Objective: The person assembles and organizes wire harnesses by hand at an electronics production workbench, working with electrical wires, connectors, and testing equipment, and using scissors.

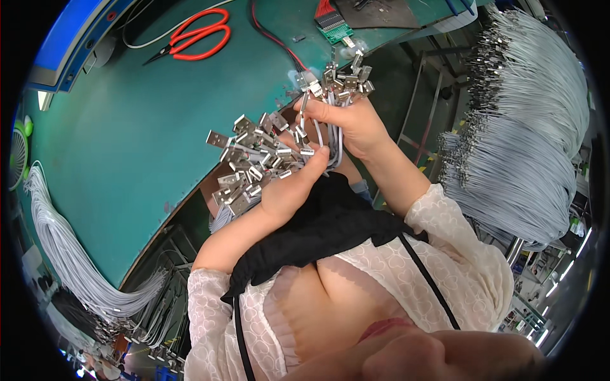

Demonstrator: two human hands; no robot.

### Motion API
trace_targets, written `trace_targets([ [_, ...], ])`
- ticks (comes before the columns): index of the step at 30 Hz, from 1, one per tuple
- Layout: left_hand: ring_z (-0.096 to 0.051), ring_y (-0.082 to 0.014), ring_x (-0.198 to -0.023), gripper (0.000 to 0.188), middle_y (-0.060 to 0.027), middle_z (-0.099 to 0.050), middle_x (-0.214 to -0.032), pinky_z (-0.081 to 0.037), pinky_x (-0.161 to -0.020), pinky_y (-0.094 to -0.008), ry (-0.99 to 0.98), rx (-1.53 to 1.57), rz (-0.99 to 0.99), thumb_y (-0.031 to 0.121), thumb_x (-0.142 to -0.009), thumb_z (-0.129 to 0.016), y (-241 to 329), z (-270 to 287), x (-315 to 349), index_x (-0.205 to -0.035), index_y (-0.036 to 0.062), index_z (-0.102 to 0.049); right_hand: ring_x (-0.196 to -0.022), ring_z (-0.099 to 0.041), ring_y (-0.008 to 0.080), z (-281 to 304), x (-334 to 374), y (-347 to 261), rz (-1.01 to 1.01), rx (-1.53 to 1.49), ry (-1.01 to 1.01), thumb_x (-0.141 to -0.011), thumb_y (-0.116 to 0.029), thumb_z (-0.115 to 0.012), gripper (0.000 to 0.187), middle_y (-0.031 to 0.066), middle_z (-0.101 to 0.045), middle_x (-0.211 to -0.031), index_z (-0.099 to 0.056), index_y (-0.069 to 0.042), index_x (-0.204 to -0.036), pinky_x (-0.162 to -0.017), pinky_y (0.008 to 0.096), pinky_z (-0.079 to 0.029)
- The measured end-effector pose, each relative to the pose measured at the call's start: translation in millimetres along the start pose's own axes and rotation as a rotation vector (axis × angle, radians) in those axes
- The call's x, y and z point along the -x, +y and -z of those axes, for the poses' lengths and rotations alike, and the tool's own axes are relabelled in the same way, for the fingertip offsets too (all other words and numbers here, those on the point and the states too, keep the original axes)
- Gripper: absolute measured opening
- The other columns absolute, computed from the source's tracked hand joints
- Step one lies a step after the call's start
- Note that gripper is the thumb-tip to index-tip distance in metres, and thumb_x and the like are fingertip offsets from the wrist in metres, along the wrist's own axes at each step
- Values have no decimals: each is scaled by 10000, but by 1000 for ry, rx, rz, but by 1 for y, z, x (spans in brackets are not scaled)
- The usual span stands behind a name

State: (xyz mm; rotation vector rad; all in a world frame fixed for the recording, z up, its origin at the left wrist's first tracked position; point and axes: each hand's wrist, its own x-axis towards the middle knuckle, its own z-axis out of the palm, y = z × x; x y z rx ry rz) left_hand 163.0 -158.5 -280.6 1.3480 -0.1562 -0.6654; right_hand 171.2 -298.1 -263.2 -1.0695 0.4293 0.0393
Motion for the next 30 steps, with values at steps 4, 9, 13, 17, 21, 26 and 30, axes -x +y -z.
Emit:
trace_targets([
  [4,-487,-78,-711,146,-6,-529,-770,-389,-648,-209,-72,-144,68,105,-748,-618,8,0,0,-834,48,-516,-512,-484,73,-2,1,2,17,45,64,-719,-117,-627,141,37,-564,-639,-577,-5,-788,-455,192,-359],
  [9,-490,-80,-695,140,-2,-531,-760,-395,-643,-213,-79,-34,35,104,-751,-619,-3,4,0,-831,49,-518,-485,-445,55,2,11,5,27,31,182,-715,-120,-627,129,34,-555,-626,-570,-10,-750,-447,176,-331],
  [13,-493,-77,-667,151,0,-540,-742,-402,-614,-218,-9,168,100,132,-754,-627,-3,-4,0,-820,48,-521,-481,-422,46,14,5,4,19,2,150,-712,-107,-624,115,37,-549,-625,-561,-13,-732,-443,175,-324],
  [17,-496,-68,-677,151,-4,-543,-751,-401,-610,-205,74,293,90,126,-750,-632,-6,-6,-8,-816,49,-521,-491,-424,48,9,1,4,78,-70,153,-715,-113,-626,122,40,-544,-624,-561,-12,-735,-447,181,-338],
  [21,-497,-64,-687,152,-7,-544,-757,-400,-606,-197,86,273,40,122,-747,-635,-8,-6,-11,-815,48,-521,-514,-446,62,4,-1,4,121,-57,144,-722,-114,-624,124,42,-540,-624,-558,-10,-743,-450,192,-356],
  [26,-496,-68,-696,155,-6,-543,-773,-401,-611,-203,90,241,25,121,-747,-634,-5,-7,-12,-818,44,-520,-513,-456,79,-9,4,-5,-23,-7,83,-727,-113,-621,127,39,-528,-608,-557,-7,-758,-451,207,-368],
  [30,-496,-70,-704,160,-7,-543,-786,-405,-624,-211,-1,240,44,122,-749,-630,-7,-4,-8,-836,43,-522,-508,-464,90,-7,11,1,-27,-46,99,-730,-98,-611,116,38,-514,-588,-555,-5,-774,-450,215,-374],
])
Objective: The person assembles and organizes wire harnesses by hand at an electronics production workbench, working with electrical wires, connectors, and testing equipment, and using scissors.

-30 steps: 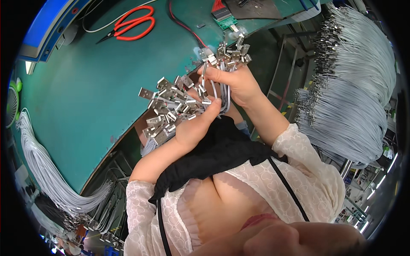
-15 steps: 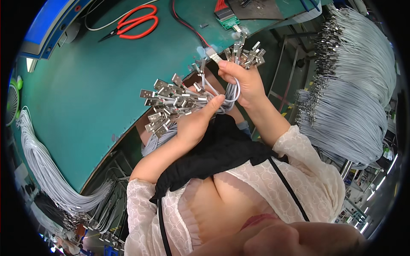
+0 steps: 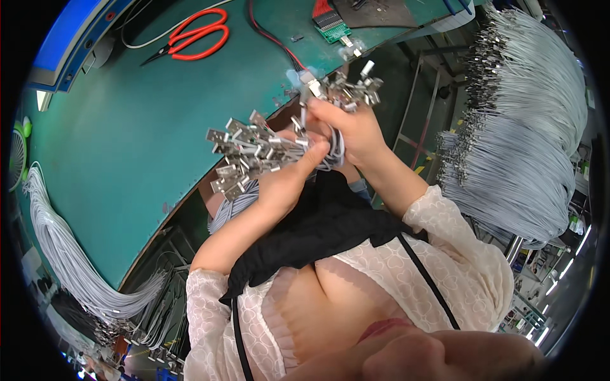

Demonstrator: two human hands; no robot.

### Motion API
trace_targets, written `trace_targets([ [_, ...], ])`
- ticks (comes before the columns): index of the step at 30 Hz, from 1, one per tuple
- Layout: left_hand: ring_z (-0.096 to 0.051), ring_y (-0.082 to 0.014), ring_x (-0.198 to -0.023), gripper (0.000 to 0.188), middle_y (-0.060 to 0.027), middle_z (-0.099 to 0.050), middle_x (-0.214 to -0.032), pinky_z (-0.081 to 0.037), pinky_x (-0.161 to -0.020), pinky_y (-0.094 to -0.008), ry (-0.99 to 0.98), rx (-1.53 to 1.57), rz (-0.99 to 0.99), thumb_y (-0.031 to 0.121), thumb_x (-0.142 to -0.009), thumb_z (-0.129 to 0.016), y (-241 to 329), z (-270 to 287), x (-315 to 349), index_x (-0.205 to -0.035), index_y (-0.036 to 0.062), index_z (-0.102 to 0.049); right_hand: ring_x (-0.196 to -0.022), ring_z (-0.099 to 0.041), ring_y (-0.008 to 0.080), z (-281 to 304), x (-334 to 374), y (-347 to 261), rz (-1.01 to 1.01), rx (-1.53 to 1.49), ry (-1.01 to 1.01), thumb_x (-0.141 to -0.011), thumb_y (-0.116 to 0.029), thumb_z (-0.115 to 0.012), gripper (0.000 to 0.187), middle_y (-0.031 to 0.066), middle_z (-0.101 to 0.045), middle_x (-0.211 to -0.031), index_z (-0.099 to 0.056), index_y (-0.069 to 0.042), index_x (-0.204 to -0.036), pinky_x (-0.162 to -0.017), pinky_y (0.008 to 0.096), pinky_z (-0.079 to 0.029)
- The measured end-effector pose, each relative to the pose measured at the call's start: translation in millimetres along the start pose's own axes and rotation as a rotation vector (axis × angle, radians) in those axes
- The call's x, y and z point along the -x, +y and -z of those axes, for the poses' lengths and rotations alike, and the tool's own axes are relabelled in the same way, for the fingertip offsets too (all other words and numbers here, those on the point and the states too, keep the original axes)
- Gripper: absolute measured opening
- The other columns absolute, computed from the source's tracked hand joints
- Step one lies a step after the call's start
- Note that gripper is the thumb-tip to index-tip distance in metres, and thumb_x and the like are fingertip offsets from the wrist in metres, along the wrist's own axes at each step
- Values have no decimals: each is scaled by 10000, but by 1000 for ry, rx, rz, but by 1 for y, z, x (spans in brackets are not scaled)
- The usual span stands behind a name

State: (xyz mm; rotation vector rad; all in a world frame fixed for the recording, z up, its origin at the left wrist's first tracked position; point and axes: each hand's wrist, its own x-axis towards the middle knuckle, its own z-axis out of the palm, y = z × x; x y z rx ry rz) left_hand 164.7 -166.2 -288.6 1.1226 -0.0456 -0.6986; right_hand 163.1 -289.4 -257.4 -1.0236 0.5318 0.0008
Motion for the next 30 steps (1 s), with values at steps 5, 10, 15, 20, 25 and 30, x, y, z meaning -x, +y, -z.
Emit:
trace_targets([
  [5,-508,-83,-731,166,-15,-553,-804,-414,-680,-226,-196,-249,-151,135,-763,-615,1,10,-5,-871,40,-530,-476,-448,86,9,6,0,52,5,25,-734,-105,-601,107,32,-498,-568,-555,-8,-738,-446,211,-375],
  [10,-526,-106,-766,170,-31,-561,-821,-412,-739,-243,-99,-65,-17,144,-778,-596,7,4,-5,-882,27,-529,-505,-467,84,17,-8,1,74,15,47,-736,-94,-598,79,27,-524,-606,-564,-23,-746,-481,215,-415],
  [15,-538,-122,-784,164,-48,-563,-826,-415,-750,-245,-19,157,-12,118,-767,-603,14,-2,-6,-868,14,-526,-528,-481,93,9,-7,1,48,-24,68,-736,-144,-618,142,21,-516,-599,-569,-12,-755,-507,211,-412],
  [20,-536,-118,-783,168,-49,-560,-820,-420,-719,-238,77,219,2,79,-740,-629,10,-5,-8,-859,15,-530,-581,-501,98,6,-5,-3,74,-48,-95,-736,-148,-633,171,27,-533,-653,-563,-4,-797,-549,227,-428],
  [25,-526,-110,-771,166,-36,-554,-814,-415,-703,-237,140,192,-17,64,-728,-637,10,-9,-12,-848,24,-529,-612,-504,98,6,-1,6,99,10,-34,-734,-124,-638,166,28,-537,-689,-554,-3,-810,-562,229,-424],
  [30,-516,-101,-756,161,-26,-548,-810,-413,-697,-231,19,90,27,67,-729,-636,0,4,-1,-841,29,-527,-569,-483,84,12,14,9,87,1,29,-723,-106,-645,136,23,-531,-663,-557,-16,-777,-516,212,-403],
])
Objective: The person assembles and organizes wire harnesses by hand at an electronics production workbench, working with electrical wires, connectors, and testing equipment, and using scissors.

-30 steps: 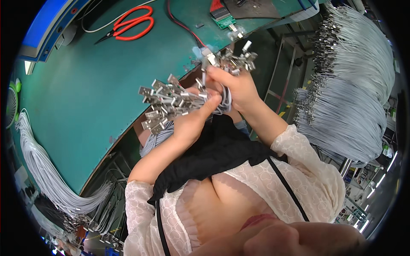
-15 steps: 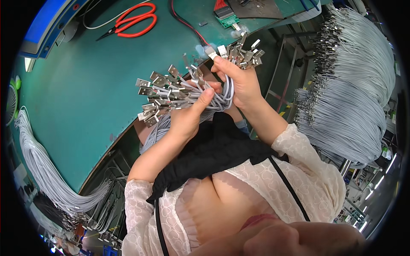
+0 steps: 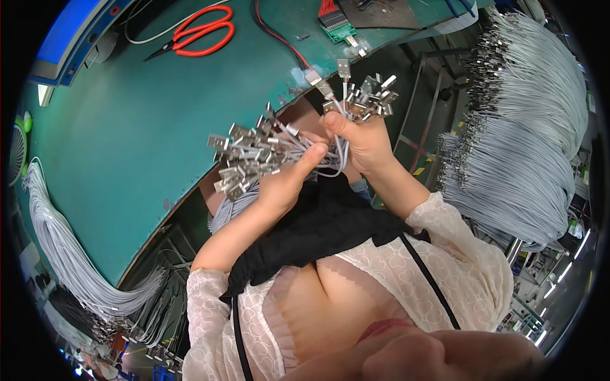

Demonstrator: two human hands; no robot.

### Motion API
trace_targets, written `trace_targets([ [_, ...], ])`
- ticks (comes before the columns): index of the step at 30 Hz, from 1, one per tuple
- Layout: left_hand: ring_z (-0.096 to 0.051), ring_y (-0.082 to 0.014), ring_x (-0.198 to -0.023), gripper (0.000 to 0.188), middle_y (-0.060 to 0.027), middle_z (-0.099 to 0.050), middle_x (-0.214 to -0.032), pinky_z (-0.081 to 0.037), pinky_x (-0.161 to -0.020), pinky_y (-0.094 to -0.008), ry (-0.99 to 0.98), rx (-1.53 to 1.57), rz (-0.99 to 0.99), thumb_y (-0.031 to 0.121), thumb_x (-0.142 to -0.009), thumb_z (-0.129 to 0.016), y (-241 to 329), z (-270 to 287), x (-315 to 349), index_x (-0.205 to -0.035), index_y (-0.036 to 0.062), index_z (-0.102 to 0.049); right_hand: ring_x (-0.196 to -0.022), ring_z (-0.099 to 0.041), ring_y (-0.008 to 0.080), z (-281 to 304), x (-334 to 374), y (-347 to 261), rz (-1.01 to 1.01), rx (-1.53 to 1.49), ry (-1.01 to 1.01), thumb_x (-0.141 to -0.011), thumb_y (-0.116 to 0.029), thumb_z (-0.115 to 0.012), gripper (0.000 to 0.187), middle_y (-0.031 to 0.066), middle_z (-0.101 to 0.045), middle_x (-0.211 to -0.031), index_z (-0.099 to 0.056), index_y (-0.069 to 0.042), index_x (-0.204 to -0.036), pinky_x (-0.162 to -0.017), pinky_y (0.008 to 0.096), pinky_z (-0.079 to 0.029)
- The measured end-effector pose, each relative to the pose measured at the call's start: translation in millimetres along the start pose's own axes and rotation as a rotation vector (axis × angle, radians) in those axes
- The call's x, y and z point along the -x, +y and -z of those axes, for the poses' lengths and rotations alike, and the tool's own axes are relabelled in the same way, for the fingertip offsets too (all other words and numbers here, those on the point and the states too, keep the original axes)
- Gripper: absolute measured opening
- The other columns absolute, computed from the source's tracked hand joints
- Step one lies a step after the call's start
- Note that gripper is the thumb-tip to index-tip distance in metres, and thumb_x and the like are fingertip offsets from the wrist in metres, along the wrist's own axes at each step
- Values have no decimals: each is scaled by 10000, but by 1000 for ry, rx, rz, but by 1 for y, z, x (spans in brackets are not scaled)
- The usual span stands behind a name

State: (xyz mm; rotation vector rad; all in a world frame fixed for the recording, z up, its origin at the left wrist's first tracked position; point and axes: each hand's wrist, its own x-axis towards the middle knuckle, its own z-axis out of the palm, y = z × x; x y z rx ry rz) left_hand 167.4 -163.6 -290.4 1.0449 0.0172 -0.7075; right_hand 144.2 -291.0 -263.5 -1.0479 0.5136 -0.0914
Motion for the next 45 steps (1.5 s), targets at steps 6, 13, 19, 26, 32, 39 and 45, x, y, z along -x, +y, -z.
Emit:
trace_targets([
  [6,-508,-93,-755,182,-24,-543,-827,-409,-697,-226,-57,-82,-25,77,-730,-639,1,-2,-1,-862,26,-526,-503,-443,61,-7,-4,-11,-67,-20,26,-707,-95,-650,119,16,-522,-628,-556,-29,-741,-454,190,-363],
  [13,-509,-92,-765,182,-32,-544,-841,-409,-696,-217,131,143,-22,82,-736,-635,6,-18,-9,-868,19,-527,-480,-428,54,-9,-29,-8,78,-36,60,-703,-76,-638,108,8,-518,-612,-554,-34,-756,-424,174,-339],
  [19,-520,-100,-781,177,-39,-554,-866,-415,-707,-217,131,158,-29,72,-738,-632,10,-19,-14,-881,13,-546,-516,-472,78,-7,-32,-5,40,-106,-3,-712,-63,-629,118,19,-534,-655,-551,-29,-795,-483,194,-416],
  [26,-528,-114,-786,201,-49,-562,-886,-413,-721,-225,140,126,-105,90,-748,-624,5,-17,-16,-916,4,-554,-568,-517,113,-14,-22,-10,-12,11,-71,-727,-61,-618,148,46,-564,-738,-548,-19,-851,-593,256,-485],
  [32,-528,-108,-770,195,-43,-562,-883,-412,-699,-225,-90,-93,-169,140,-764,-617,-4,2,-7,-900,19,-547,-566,-504,83,-4,-11,-8,-24,-21,18,-712,-60,-622,130,43,-571,-715,-562,-23,-822,-520,209,-418],
  [39,-493,-75,-676,170,-8,-542,-754,-395,-623,-207,143,-49,-78,170,-765,-621,-4,-5,-8,-795,38,-519,-568,-492,63,-4,-27,-2,110,7,63,-700,-68,-629,102,35,-563,-677,-572,-22,-770,-471,187,-354],
  [45,-482,-70,-678,173,-2,-531,-758,-394,-622,-208,141,-138,-89,152,-766,-617,-4,-5,-9,-829,37,-504,-573,-501,85,-9,-24,-5,-1,52,-49,-715,-78,-626,104,25,-545,-654,-565,-12,-767,-498,203,-386],
])
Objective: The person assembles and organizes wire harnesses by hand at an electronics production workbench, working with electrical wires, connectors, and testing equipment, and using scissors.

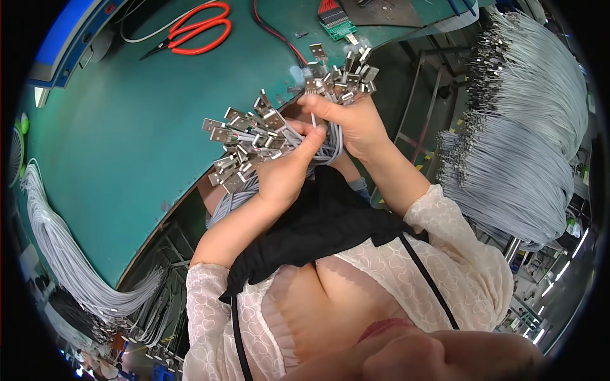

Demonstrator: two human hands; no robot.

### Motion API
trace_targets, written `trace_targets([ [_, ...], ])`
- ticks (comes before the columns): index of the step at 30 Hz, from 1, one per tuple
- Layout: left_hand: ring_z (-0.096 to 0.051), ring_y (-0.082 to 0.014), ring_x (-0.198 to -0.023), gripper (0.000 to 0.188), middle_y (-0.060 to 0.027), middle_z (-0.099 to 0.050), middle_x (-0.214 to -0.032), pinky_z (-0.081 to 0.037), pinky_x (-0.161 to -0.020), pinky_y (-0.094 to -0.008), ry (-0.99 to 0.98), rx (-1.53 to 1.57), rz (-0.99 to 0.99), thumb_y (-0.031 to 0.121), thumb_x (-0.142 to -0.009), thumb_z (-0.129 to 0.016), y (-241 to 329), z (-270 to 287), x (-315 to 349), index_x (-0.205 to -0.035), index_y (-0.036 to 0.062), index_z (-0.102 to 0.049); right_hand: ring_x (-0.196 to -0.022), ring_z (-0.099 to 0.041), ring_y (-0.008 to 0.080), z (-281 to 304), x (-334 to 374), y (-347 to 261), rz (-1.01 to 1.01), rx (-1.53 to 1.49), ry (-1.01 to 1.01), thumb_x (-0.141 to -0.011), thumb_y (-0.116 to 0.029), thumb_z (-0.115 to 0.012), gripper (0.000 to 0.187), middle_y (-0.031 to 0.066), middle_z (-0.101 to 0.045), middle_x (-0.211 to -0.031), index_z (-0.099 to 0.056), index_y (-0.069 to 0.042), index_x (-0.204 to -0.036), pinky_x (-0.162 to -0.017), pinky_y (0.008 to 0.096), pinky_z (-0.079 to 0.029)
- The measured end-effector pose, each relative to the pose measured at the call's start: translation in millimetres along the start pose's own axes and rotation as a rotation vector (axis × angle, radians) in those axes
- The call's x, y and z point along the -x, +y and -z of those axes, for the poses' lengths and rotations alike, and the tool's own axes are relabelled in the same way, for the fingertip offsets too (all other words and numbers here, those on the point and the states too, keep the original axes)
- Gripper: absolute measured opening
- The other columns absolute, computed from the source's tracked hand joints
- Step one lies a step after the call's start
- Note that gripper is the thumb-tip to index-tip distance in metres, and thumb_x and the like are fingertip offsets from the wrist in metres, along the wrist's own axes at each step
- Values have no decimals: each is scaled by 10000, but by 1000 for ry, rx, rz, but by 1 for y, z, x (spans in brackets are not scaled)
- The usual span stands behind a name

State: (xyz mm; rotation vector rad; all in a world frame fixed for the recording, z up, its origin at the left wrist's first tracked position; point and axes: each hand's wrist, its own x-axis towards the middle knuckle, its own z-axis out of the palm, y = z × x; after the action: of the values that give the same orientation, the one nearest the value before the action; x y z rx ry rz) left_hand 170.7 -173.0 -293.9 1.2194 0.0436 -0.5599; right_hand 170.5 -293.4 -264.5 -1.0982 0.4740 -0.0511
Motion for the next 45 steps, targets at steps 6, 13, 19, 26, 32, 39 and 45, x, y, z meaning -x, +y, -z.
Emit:
trace_targets([
  [6,-508,-82,-764,215,-18,-532,-812,-412,-691,-217,-120,100,-64,114,-770,-604,10,-3,8,-915,34,-466,-564,-492,91,2,8,0,-91,-98,-18,-723,-76,-618,106,26,-532,-645,-556,-9,-777,-503,210,-393],
  [13,-523,-95,-787,201,-30,-544,-825,-418,-714,-228,-88,145,-29,99,-777,-592,9,0,7,-914,32,-462,-527,-451,76,16,1,2,45,-12,20,-732,-77,-608,104,34,-525,-644,-545,-11,-781,-474,201,-369],
  [19,-531,-95,-745,165,-37,-559,-805,-419,-679,-224,-60,99,-46,111,-781,-589,4,8,3,-878,28,-484,-535,-459,79,7,-4,0,72,-89,39,-740,-88,-601,113,46,-531,-657,-546,-8,-798,-481,195,-375],
  [26,-526,-92,-717,168,-45,-564,-805,-413,-661,-218,-255,-190,58,152,-797,-571,13,10,5,-870,13,-509,-612,-543,123,5,-1,-8,-117,-104,-86,-752,-97,-588,111,50,-525,-629,-543,-3,-791,-538,213,-442],
  [32,-533,-123,-807,154,-52,-561,-850,-406,-747,-237,-208,-169,-69,101,-793,-561,17,0,10,-903,10,-502,-561,-526,112,-1,16,-7,-120,-209,13,-742,-81,-590,86,45,-526,-601,-543,-10,-740,-518,213,-430],
  [39,-518,-94,-816,174,-35,-553,-915,-399,-738,-213,-136,24,-47,149,-816,-548,9,-1,8,-911,4,-536,-485,-424,66,10,4,4,56,-41,116,-717,-55,-604,67,32,-526,-606,-546,-20,-723,-450,187,-340],
  [45,-518,-98,-813,211,-25,-562,-918,-400,-740,-214,-91,60,-45,154,-799,-572,11,1,6,-945,4,-541,-482,-412,60,10,0,5,86,-54,137,-720,-60,-606,70,35,-536,-625,-551,-23,-741,-446,182,-331],
])
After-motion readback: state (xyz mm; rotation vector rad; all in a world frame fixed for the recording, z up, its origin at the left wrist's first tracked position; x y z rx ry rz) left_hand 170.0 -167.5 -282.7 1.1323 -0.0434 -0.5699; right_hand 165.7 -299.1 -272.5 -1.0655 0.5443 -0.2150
